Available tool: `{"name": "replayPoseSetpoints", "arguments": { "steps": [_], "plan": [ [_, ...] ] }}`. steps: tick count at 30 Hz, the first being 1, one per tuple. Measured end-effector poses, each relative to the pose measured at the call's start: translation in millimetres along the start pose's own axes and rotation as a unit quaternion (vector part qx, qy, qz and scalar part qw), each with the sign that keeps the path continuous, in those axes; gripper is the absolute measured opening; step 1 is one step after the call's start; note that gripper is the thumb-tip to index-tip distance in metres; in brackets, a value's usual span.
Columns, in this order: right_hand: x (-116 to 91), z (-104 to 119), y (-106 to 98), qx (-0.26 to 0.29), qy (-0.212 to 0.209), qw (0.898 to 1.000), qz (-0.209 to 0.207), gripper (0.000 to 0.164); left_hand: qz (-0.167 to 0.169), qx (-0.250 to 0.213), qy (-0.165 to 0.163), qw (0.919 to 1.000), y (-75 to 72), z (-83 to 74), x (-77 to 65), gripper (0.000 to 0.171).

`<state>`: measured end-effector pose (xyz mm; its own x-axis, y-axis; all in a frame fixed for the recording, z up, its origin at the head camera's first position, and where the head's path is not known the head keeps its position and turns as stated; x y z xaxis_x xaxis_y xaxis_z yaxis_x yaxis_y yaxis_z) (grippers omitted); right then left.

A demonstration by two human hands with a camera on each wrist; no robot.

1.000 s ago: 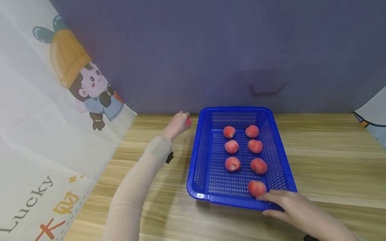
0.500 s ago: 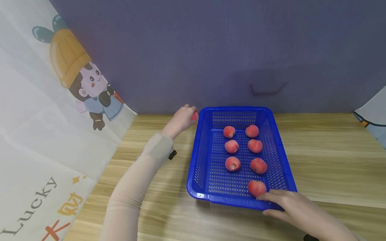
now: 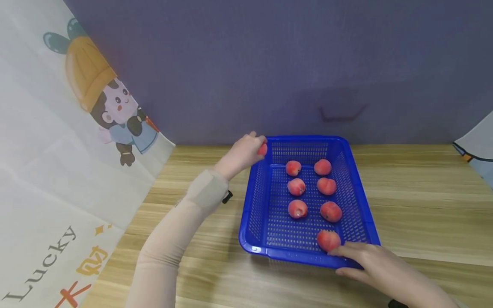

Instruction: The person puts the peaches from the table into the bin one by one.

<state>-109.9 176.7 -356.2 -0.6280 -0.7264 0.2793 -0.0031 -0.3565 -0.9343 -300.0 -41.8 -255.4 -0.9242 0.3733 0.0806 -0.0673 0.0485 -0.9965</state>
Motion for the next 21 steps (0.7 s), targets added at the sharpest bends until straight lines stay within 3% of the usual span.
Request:
{"name": "replayPoseSetpoints", "arguments": {
  "steps": [15,21],
  "plan": [
    [-2.0,-5.5,4.5,0.018,0.017,0.999,0.024,0.029,0.014,0.021,0.088,0.9958,-1.7,-47.6,-9.5,0.032],
    [-2.3,-4.9,4.0,-0.004,0.005,1.000,0.003,0.028,0.029,0.032,0.110,0.9930,1.1,-66.6,-14.7,0.034]
  ]
}}
Point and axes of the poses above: each hand's wrist, its own x-axis towards the middle knuckle, its own y-axis out of the palm, z = x × y, the point moved 5 cm from there along x, towards the middle knuckle, and after that the axes turned 7 degrees about -y, right-handed, at the moved point
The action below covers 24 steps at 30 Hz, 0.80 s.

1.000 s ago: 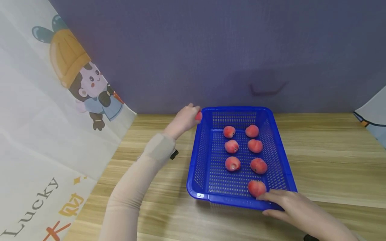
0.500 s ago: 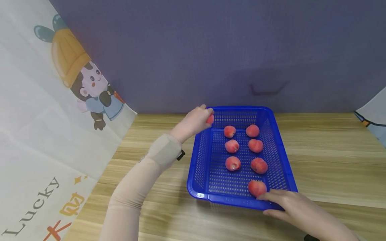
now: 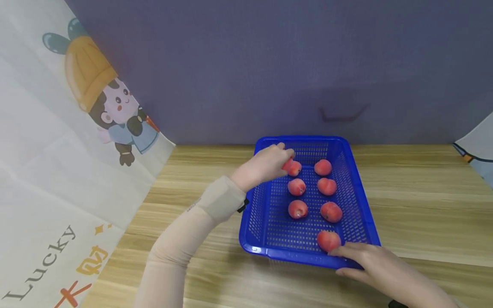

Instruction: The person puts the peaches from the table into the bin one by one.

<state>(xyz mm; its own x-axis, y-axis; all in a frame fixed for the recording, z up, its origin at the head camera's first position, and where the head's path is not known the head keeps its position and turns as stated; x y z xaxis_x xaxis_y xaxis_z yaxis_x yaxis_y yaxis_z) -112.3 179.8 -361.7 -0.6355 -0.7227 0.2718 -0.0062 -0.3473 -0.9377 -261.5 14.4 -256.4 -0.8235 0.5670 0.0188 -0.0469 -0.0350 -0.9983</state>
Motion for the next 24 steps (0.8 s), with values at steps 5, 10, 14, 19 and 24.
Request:
{"name": "replayPoseSetpoints", "arguments": {
  "steps": [5,10,14,19,24],
  "plan": [
    [-0.3,-0.3,1.0,-0.003,-0.007,1.000,-0.007,0.028,0.034,-0.009,0.016,0.9992,4.3,-15.6,-1.2,0.033],
    [-0.6,-0.6,1.3,-0.009,-0.014,1.000,-0.016,0.028,0.064,-0.025,0.061,0.9958,9.8,-32.7,-3.8,0.032],
    [-0.6,-0.9,1.3,-0.010,-0.015,1.000,-0.018,0.027,0.091,-0.033,0.092,0.9911,16.7,-44.5,-5.9,0.031],
    [-0.9,0.3,0.2,-0.021,-0.025,0.999,-0.033,0.028,0.121,-0.047,0.104,0.9861,23.2,-54.0,-7.8,0.037],
    [-0.6,1.5,-1.8,-0.030,-0.036,0.998,-0.050,0.027,0.148,-0.033,0.110,0.9823,30.3,-62.0,-10.8,0.035]
  ]
}}
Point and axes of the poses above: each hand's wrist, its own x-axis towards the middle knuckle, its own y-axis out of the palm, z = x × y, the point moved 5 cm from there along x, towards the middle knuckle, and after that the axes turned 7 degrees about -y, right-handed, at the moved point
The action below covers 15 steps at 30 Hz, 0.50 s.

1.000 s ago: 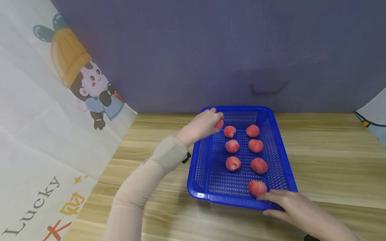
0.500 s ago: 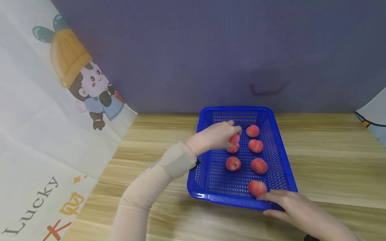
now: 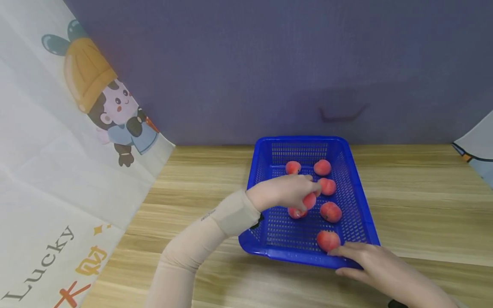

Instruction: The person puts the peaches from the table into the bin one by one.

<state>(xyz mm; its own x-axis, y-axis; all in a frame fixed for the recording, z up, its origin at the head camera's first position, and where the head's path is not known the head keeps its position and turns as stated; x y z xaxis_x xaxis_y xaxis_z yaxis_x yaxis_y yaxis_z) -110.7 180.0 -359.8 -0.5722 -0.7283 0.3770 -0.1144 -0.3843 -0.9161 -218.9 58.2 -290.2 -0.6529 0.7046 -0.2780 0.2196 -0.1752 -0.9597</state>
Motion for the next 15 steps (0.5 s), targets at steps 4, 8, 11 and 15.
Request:
{"name": "replayPoseSetpoints", "arguments": {
  "steps": [4,8,11,15],
  "plan": [
    [0.6,0.8,-1.7,0.002,-0.008,1.000,-0.009,0.026,0.013,0.021,0.009,0.9997,7.9,-6.5,1.9,0.031],
    [0.9,1.4,-2.5,0.000,-0.014,1.000,-0.014,0.026,0.016,0.045,0.026,0.9985,15.7,-12.2,4.4,0.034],
    [0.8,1.8,-2.7,0.000,-0.019,1.000,-0.020,0.026,0.028,0.054,0.036,0.9975,22.8,-16.0,6.6,0.044],
    [0.6,1.3,-2.3,-0.001,-0.013,1.000,-0.016,0.027,0.049,0.061,0.036,0.9963,32.0,-20.6,9.9,0.047]
  ]
}}
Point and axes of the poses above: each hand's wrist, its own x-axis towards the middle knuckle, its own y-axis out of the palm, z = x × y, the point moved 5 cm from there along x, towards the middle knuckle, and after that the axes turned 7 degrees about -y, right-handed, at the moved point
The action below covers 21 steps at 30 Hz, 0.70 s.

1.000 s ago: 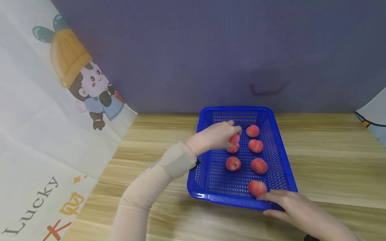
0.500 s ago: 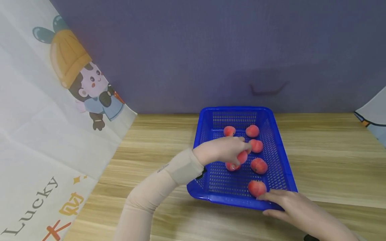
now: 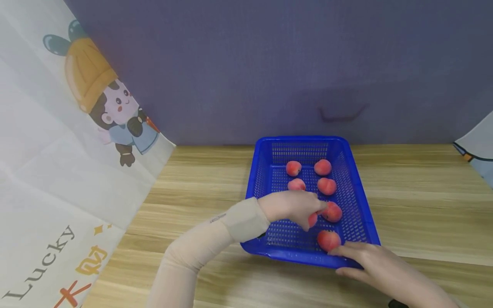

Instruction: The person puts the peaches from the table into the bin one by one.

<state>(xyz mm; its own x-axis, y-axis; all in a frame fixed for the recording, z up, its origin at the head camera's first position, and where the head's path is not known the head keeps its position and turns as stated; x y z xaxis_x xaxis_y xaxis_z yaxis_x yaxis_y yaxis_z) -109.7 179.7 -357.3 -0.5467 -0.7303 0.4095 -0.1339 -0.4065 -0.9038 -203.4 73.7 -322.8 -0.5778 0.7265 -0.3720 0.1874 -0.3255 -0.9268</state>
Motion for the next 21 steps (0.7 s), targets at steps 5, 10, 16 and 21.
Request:
{"name": "replayPoseSetpoints", "arguments": {
  "steps": [5,10,16,21],
  "plan": [
    [-0.4,-0.4,0.6,-0.001,0.006,1.000,0.006,0.027,0.024,0.006,-0.005,0.9997,7.1,-4.3,6.0,0.042],
    [-0.2,-1.5,2.8,0.017,0.017,0.999,0.029,0.027,0.040,0.011,-0.010,0.9991,14.1,-7.4,10.1,0.047],
    [0.1,-1.6,2.8,0.028,0.022,0.999,0.038,0.026,0.055,0.020,-0.020,0.9981,24.1,-9.5,14.4,0.047],
    [-0.2,-3.0,5.3,0.053,0.043,0.995,0.072,0.027,0.066,0.023,-0.033,0.9970,32.4,-10.0,18.0,0.040]
  ]
}}
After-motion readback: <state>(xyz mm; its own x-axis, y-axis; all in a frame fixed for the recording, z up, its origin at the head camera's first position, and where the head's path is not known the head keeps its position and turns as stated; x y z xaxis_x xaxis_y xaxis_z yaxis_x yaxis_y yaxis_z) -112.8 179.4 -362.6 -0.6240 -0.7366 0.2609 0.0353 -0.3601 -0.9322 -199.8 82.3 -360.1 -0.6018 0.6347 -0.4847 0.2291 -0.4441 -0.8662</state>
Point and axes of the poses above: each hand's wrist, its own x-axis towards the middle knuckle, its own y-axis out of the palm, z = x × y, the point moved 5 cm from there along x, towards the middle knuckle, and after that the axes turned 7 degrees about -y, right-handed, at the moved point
